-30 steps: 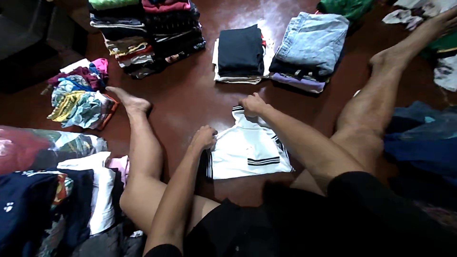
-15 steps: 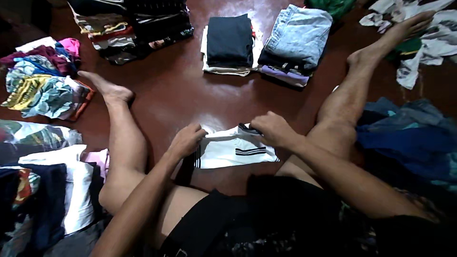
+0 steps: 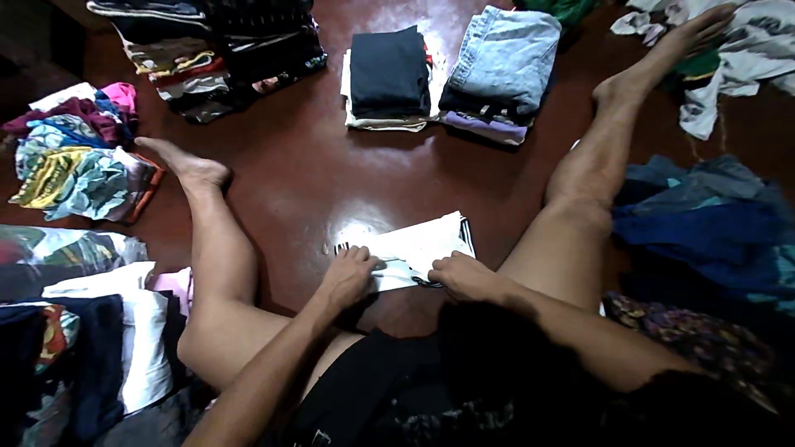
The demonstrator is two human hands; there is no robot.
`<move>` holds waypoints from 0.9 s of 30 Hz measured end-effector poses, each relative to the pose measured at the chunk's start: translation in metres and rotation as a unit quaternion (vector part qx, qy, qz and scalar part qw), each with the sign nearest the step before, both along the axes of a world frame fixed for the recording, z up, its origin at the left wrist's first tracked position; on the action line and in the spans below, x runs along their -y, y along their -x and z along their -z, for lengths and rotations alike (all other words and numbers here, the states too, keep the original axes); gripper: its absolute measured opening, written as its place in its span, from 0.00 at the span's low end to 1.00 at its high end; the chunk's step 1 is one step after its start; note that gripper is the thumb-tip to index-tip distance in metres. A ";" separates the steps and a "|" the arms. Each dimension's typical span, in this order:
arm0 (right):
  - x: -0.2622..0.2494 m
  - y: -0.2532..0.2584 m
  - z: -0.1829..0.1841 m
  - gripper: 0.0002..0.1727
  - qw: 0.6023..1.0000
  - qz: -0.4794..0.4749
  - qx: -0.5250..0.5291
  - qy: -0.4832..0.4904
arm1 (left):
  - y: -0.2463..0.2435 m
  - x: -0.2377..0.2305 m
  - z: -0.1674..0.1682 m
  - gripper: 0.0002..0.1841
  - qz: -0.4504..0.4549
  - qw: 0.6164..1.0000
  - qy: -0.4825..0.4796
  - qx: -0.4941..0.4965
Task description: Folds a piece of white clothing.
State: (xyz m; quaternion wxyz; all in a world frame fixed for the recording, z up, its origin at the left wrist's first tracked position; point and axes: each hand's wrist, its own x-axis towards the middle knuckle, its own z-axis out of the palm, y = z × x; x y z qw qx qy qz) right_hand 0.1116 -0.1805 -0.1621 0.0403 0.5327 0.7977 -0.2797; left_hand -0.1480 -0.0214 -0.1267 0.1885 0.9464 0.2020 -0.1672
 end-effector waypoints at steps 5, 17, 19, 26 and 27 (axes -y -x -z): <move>0.001 -0.001 -0.002 0.15 0.999 -0.003 -0.032 0.039 | -0.031 0.047 0.037 0.32 0.048 0.996 0.047 0.056; -0.007 -0.014 -0.005 0.10 0.961 0.170 -0.059 -0.212 | 0.007 0.001 0.024 0.20 -0.260 0.958 -0.061 0.108; -0.003 -0.008 -0.003 0.10 0.975 0.121 -0.081 -0.166 | 0.015 -0.004 0.021 0.26 -0.363 0.928 -0.040 0.078; -0.011 0.003 0.003 0.22 0.994 0.098 -0.014 0.042 | 0.007 -0.010 0.023 0.43 -0.542 0.829 0.135 0.027; -0.012 0.004 0.003 0.22 0.992 0.110 -0.016 0.052 | 0.004 -0.011 0.023 0.42 -0.555 0.816 0.160 0.025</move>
